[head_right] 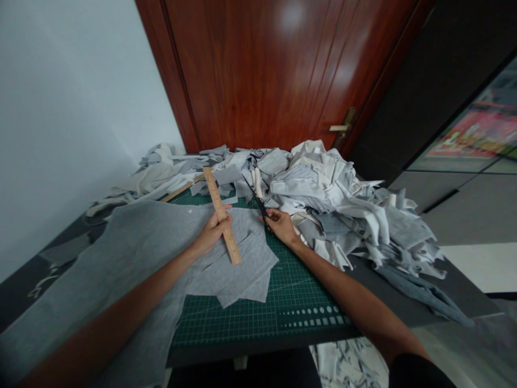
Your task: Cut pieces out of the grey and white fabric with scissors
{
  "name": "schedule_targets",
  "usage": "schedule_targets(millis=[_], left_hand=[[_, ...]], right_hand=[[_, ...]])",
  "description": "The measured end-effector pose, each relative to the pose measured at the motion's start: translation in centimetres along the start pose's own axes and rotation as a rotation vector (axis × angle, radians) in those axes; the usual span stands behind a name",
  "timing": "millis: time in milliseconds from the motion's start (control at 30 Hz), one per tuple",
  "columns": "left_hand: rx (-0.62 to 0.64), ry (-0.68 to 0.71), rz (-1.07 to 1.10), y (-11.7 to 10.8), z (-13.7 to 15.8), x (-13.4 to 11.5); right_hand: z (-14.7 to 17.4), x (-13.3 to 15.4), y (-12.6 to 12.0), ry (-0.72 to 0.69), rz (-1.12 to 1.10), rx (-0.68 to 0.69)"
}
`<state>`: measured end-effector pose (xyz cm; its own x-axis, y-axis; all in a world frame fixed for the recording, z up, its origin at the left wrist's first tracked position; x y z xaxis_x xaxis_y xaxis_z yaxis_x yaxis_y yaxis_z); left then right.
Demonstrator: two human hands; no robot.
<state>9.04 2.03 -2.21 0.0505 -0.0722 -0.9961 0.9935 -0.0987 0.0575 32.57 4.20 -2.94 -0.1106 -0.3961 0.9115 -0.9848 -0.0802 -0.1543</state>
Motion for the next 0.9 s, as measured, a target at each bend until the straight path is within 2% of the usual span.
schedule_targets(millis=[333,533,900], left_hand=[[0.026,0.018,-0.068,0.1,0.2,-0.1],[0.03,0.022,-0.103,0.0,0.2,-0.1],[0.069,0.025,-0.145,0.3,-0.2,-0.1]], right_hand=[[-0.5,-1.3,-0.3,-0.095,-0.085,-0.078],[-0.6,-1.5,-0.3,-0.137,-0.116,-0.069],[-0.8,-2.0,-0.5,-0.096,-0.088,-0.059]])
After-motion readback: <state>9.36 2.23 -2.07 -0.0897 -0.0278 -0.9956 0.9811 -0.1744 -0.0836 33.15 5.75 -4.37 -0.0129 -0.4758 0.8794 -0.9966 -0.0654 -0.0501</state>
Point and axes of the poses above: each hand's wrist, its own z-axis away from the middle knuckle, its own y-axis out of the palm, x = y × z, the point moved 4 cm from there along -z, towards the middle knuckle, and after that the axes turned 13 degrees about -y, right-handed, at the moved point
